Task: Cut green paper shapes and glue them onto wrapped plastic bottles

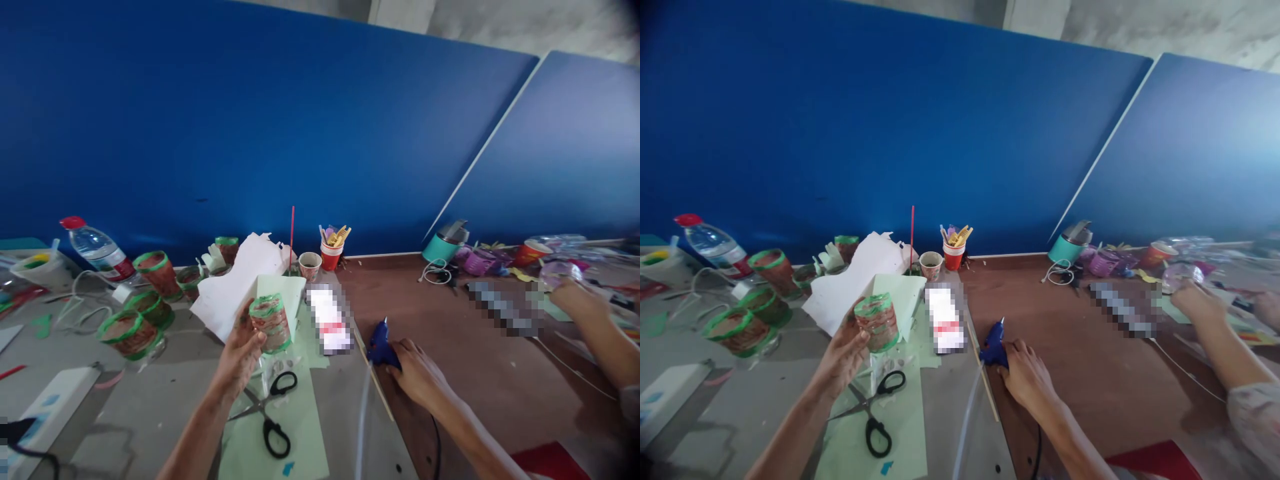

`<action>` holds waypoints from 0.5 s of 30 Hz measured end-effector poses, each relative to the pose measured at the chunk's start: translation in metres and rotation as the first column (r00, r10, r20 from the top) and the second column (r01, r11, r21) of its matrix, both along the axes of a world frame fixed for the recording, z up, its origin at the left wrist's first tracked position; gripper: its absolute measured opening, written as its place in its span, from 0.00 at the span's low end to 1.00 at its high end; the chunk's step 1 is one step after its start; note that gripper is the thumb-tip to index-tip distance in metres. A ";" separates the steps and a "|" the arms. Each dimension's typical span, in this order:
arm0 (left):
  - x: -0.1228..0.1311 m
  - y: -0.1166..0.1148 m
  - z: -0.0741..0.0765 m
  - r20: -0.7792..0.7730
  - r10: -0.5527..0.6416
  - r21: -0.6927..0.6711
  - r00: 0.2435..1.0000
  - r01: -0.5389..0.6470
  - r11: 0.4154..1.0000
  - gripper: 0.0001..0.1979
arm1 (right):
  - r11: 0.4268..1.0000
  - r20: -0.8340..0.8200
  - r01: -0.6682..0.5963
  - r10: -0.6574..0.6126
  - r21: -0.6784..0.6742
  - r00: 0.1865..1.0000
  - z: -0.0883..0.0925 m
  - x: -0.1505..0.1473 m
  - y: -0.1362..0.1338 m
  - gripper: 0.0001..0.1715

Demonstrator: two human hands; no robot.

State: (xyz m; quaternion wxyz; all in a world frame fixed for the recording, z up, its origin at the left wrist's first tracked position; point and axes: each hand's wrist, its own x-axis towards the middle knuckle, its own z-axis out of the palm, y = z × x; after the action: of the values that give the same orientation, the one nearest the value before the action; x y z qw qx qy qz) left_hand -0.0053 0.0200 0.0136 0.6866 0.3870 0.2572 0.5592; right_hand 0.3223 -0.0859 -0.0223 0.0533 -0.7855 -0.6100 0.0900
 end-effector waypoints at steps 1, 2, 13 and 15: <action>0.000 0.000 -0.002 0.006 -0.011 0.002 1.000 0.011 1.000 0.34 | 1.000 -0.033 -0.006 0.006 0.001 0.999 -0.002 0.002 0.002 0.21; 0.000 0.001 -0.004 0.010 -0.021 0.005 1.000 0.021 1.000 0.33 | 1.000 -0.076 -0.012 0.013 0.021 0.997 -0.004 0.004 0.003 0.21; 0.005 0.001 -0.003 0.047 -0.018 0.022 0.999 0.017 1.000 0.28 | 0.905 -0.890 0.195 0.297 0.378 0.346 0.057 -0.034 0.012 0.36; 0.005 0.002 -0.004 0.038 -0.022 0.025 0.999 0.021 0.999 0.26 | 0.893 -0.872 0.139 0.366 0.428 0.325 0.062 -0.065 0.021 0.42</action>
State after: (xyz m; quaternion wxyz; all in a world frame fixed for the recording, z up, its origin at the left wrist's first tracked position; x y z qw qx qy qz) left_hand 0.0001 0.0217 0.0099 0.6926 0.3872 0.2330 0.5623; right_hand 0.2570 -0.0653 0.0401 0.5592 -0.5080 -0.5241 0.3932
